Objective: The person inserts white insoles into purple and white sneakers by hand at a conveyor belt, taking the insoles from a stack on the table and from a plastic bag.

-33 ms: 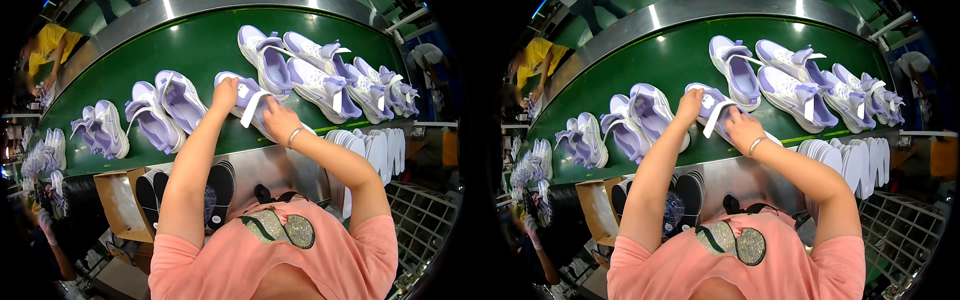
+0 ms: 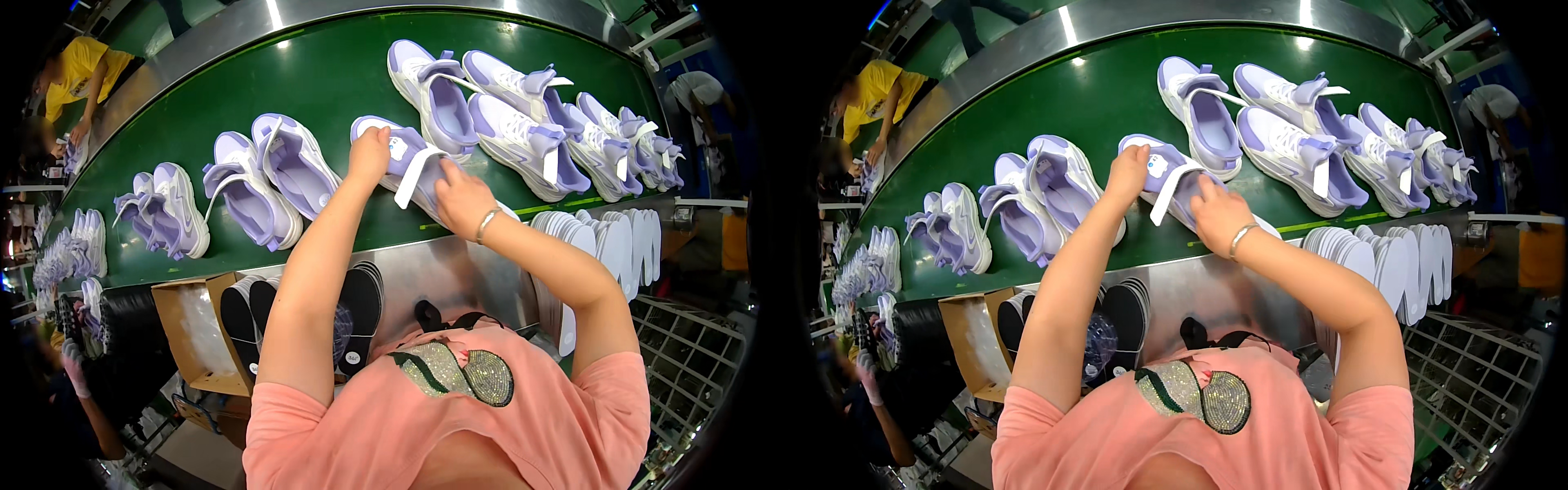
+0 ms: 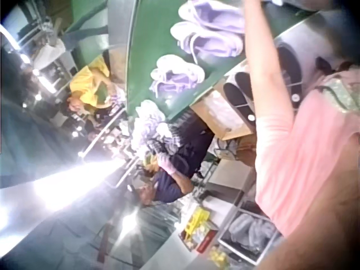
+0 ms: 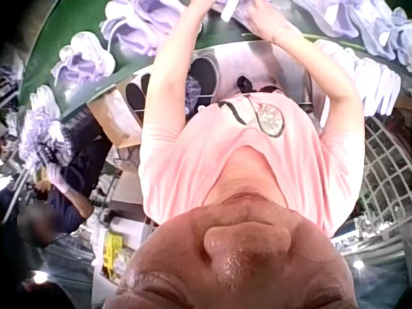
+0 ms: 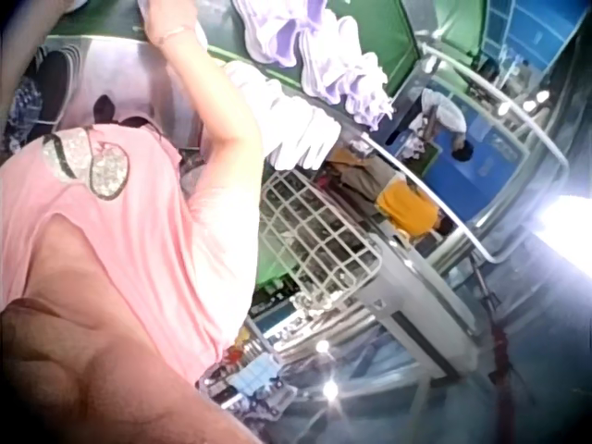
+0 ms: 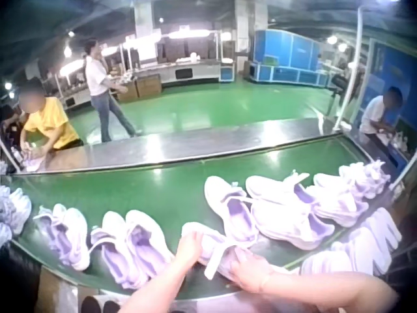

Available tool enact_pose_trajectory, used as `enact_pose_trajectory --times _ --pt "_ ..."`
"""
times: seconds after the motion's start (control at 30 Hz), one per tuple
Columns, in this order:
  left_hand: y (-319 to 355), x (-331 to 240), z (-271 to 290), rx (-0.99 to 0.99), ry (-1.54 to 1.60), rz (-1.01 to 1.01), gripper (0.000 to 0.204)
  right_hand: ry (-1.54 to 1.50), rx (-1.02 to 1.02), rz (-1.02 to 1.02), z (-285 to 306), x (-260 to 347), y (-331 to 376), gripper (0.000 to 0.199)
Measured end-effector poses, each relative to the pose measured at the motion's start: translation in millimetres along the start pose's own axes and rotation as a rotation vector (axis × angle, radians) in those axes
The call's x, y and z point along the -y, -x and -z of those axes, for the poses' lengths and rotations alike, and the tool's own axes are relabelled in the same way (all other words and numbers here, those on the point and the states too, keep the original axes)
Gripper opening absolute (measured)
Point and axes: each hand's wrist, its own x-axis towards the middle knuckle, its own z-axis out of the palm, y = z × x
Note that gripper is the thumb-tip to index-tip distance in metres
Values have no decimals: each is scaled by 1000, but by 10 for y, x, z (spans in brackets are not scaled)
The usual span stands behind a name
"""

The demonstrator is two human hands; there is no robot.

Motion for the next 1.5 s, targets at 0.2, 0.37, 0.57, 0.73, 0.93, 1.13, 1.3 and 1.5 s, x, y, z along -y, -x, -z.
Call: enact_pose_trajectory --times 0.2,0.37,0.57,0.73,0.93,1.13,1.3,1.5 --pt "1 -30 -2 -46 56 26 34 249 324 -177 415 -111 353 36" --pt "25 -104 9 -7 152 84 32 184 430 -98 502 -187 162 23" --pt "53 -132 35 30 166 80 31 203 349 46 -17 -130 -203 15" --pt "58 -37 -21 10 196 96 31 -6 383 9 -284 -290 -332 18" --pt "33 4 -49 54 246 139 32 231 797 64 -551 -310 -604 21" --pt "48 -1 -45 1 182 104 32 190 617 -76 -346 -151 -493 20" --pt "34 33 -77 -11 234 100 35 309 808 127 -185 -222 -507 19" --pt "47 -98 80 286 889 544 33 -55 117 108 468 -287 -551 15"
